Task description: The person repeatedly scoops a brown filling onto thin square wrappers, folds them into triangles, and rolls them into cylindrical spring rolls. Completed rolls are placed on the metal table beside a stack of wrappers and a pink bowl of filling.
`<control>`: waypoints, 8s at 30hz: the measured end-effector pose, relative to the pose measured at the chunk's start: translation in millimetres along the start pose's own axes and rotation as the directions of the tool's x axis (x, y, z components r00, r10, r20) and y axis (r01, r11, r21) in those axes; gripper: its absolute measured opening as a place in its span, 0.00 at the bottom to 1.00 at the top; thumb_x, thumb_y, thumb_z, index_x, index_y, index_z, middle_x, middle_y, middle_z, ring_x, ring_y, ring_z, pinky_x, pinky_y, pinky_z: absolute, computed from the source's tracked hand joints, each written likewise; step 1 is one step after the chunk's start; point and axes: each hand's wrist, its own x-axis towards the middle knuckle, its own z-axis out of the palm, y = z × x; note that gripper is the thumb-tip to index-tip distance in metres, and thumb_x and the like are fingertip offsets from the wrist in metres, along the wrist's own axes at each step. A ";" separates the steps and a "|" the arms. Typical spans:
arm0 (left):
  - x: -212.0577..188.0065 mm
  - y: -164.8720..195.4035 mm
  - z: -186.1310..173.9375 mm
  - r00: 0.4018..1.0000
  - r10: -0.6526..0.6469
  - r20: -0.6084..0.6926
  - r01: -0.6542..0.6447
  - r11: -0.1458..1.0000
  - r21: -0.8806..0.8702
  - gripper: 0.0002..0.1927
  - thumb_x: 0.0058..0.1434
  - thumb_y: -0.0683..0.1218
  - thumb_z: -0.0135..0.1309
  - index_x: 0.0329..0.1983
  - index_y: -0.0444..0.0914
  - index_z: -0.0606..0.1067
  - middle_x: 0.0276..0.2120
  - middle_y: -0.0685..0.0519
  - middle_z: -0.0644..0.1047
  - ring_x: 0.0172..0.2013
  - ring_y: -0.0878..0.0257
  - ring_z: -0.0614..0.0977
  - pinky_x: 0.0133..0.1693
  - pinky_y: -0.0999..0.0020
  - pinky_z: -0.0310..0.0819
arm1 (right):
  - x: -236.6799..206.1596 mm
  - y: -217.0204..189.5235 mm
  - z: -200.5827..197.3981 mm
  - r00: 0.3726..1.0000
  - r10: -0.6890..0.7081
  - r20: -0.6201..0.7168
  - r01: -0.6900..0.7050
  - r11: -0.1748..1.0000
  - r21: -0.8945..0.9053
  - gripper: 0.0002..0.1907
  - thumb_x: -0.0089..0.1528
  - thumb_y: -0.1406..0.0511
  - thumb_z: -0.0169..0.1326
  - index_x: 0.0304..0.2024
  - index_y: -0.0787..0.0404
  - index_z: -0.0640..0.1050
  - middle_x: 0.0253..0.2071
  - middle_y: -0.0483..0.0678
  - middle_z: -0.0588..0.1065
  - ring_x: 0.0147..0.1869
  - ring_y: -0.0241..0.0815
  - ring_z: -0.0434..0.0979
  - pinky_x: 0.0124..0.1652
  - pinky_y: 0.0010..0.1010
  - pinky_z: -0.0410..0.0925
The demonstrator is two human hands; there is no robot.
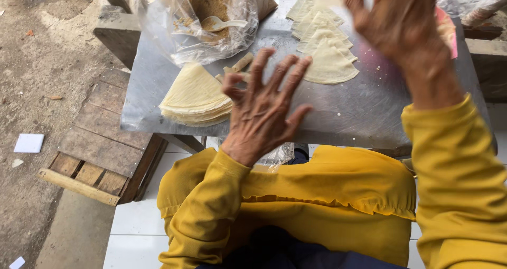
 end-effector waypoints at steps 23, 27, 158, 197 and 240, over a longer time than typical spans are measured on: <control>-61.1 -24.5 -26.5 0.992 -0.042 -0.121 0.020 0.983 -0.180 0.08 0.59 0.48 0.63 0.40 0.49 0.78 0.47 0.65 0.76 0.64 0.56 0.65 0.54 0.43 0.46 | -20.6 -111.8 -32.8 0.998 -0.001 -0.067 0.020 0.960 0.280 0.10 0.72 0.55 0.60 0.49 0.51 0.84 0.45 0.41 0.80 0.58 0.44 0.66 0.61 0.50 0.49; -61.4 -25.8 -24.0 0.990 -0.037 -0.138 0.009 0.980 -0.197 0.08 0.58 0.48 0.63 0.40 0.47 0.78 0.47 0.63 0.76 0.64 0.55 0.66 0.53 0.43 0.46 | 45.4 -116.2 4.3 0.999 0.048 -0.009 -0.036 0.848 0.528 0.13 0.74 0.58 0.55 0.53 0.60 0.80 0.39 0.45 0.79 0.40 0.36 0.75 0.49 0.37 0.66; -47.0 6.4 -26.8 0.938 -0.326 -0.119 0.307 0.940 -0.150 0.05 0.60 0.43 0.63 0.38 0.45 0.79 0.51 0.67 0.78 0.66 0.54 0.63 0.57 0.50 0.46 | -87.7 -124.6 -25.4 0.945 0.311 0.097 -0.326 0.911 0.254 0.09 0.67 0.58 0.65 0.37 0.53 0.81 0.41 0.38 0.79 0.62 0.48 0.63 0.56 0.44 0.52; -32.3 -13.6 -32.7 0.999 -0.010 -0.043 0.005 0.995 -0.098 0.07 0.61 0.47 0.62 0.41 0.53 0.80 0.47 0.71 0.77 0.63 0.57 0.65 0.53 0.45 0.47 | -69.7 -118.8 -26.5 0.996 0.036 0.081 -0.070 0.875 0.479 0.13 0.58 0.58 0.70 0.45 0.46 0.84 0.53 0.33 0.77 0.65 0.47 0.61 0.60 0.45 0.51; -22.6 -15.5 -15.6 0.995 -0.096 -0.020 0.088 0.967 -0.241 0.12 0.60 0.40 0.59 0.46 0.46 0.78 0.45 0.57 0.77 0.58 0.47 0.66 0.57 0.53 0.62 | -59.0 -115.7 -14.2 0.992 0.069 0.104 -0.109 0.886 0.450 0.07 0.67 0.57 0.62 0.46 0.46 0.84 0.45 0.34 0.79 0.57 0.43 0.62 0.57 0.44 0.49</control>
